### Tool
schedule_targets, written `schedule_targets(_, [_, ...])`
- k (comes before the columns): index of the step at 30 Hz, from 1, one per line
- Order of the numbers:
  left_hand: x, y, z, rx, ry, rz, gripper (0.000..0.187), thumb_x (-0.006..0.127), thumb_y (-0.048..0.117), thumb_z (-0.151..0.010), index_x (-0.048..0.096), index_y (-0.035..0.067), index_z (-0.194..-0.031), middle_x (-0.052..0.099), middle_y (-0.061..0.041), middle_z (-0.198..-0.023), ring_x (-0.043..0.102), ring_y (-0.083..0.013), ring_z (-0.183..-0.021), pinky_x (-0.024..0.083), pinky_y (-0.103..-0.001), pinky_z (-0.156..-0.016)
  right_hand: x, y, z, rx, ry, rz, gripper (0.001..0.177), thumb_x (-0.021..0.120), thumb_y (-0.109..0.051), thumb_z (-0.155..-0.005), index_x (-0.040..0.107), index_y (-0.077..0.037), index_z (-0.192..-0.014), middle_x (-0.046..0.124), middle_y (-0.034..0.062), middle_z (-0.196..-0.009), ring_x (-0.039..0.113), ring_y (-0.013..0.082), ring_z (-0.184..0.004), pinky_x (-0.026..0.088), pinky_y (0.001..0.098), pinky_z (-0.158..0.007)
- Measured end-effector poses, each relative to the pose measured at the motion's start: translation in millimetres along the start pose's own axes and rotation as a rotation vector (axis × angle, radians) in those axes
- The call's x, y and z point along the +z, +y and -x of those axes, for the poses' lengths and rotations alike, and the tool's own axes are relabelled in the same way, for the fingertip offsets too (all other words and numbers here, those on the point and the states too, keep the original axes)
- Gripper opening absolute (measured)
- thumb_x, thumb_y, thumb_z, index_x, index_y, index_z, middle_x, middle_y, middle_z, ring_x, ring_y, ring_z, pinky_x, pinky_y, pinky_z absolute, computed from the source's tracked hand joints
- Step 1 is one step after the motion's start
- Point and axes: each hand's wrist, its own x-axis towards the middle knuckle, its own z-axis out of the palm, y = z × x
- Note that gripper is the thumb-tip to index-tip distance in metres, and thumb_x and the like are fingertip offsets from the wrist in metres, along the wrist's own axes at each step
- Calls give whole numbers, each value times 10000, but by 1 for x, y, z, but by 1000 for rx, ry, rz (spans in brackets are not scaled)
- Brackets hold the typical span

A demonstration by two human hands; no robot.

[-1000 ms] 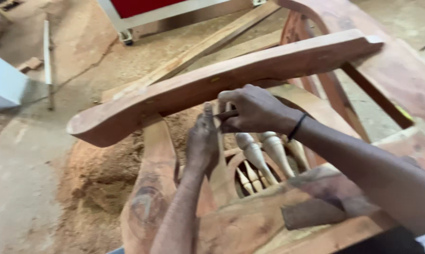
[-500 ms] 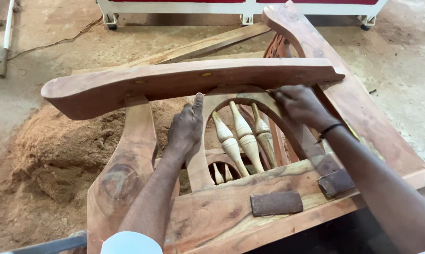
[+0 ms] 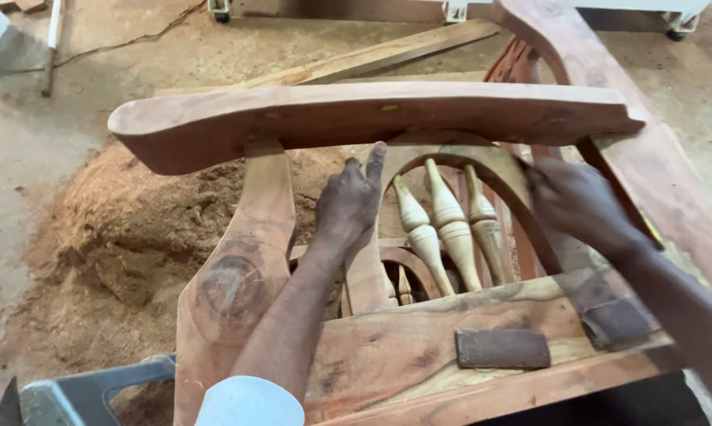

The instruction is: The person is sanding a wooden chair frame by hand using pieces of sandpaper, focusing on the curved top rail and the vertical spindles while another person assists by holding the wood steady.

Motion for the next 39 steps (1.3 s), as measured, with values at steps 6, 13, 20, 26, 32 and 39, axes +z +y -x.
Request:
schedule_targets(6, [-3,1,-3,-15,1,-55,906,159,728,-956,565,45,-1391,731,-251,-1099,702,-408,-1114,538,-566,-991,3,-22,-14,-90,151,-43,216,532,-188,-954,686,-39,-977,677,243,-837,652,434,-747,491,561,-675])
schedule_targets(13, [0,3,1,-50,-37,-29,904,167,723,-946,480,48,-1460,761,-211,-1042,754,-378,-1042,601,-541,-925,-19,-20,69,-19,-34,254,208,555,-240,-956,617,-42,-946,664,190,-625,676,352,-554,522,501,-524])
schedule_targets(20, [1,-2,-2,29,18,-55,900,161,737,-973,528,54,-1430,733,-222,-1072,710,-389,-1084,549,-553,-963,-15,-56,-6,-86,-14,147,270,602,-319,-1029,624,-51,-1054,688,198,-745,698,370,-652,539,506,-611])
schedule_targets(26, [5,-3,-4,35,55,-79,870,171,730,-962,555,87,-1405,730,-228,-1073,705,-408,-1078,543,-566,-939,-23,-50,83,-390,148,204,559,523,21,-758,520,39,-1317,617,259,-1312,696,401,-914,580,475,-649])
schedule_targets(32, [1,-2,3,14,-4,-56,837,163,718,-984,577,67,-1308,745,-200,-956,763,-368,-937,601,-534,-820,-17,-58,20,-333,17,246,373,530,-12,-937,611,-106,-1288,668,95,-1243,702,299,-1086,567,463,-846])
schedule_targets(39, [-3,1,15,-60,-50,35,771,213,673,-988,573,49,-1262,754,-230,-957,768,-407,-898,608,-582,-783,-2,-17,86,-665,276,237,622,550,-49,-826,478,13,-1440,549,185,-1439,671,339,-1141,573,423,-914])
